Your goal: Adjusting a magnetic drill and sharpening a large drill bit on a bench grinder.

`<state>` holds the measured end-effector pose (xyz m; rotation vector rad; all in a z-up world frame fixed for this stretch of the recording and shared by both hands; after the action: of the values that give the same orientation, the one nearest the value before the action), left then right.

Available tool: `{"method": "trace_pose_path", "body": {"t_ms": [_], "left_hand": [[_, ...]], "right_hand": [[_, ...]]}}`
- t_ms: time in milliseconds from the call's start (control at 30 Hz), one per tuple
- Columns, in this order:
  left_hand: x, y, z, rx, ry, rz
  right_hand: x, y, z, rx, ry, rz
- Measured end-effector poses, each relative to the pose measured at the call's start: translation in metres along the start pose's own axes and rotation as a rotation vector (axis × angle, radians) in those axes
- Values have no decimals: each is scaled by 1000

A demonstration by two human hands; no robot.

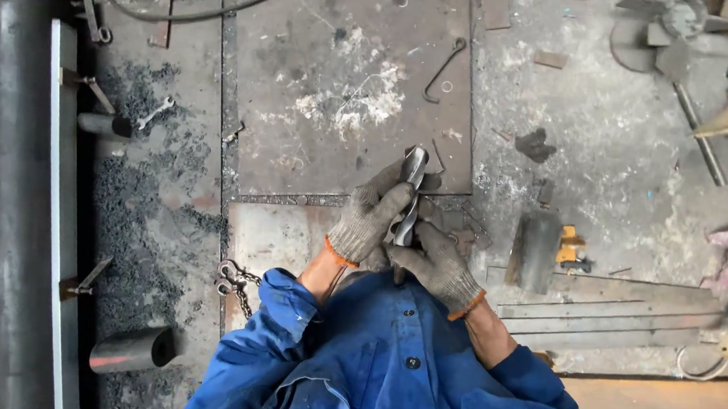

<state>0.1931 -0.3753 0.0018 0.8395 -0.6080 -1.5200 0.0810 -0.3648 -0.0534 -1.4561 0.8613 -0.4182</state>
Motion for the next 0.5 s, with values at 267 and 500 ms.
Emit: {"method": "trace_pose_path", "body": {"t_ms": [267, 500], "left_hand": [[168, 45, -112, 716, 320, -156], [328, 148, -152, 256, 253, 66]], "right_hand": [[224, -19, -46, -170, -10, -119], [406, -127, -138, -529, -76, -168]]}}
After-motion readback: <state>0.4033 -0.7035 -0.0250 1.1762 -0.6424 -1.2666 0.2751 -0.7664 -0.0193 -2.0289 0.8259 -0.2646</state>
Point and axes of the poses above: each hand's wrist, its own x-axis towards the middle knuckle, its own z-axis out of the palm, y = z × x, the point moved 9 cm from there along x, towards the middle knuckle, and after that the axes turned 2 degrees about y, right-handed, at the moved point
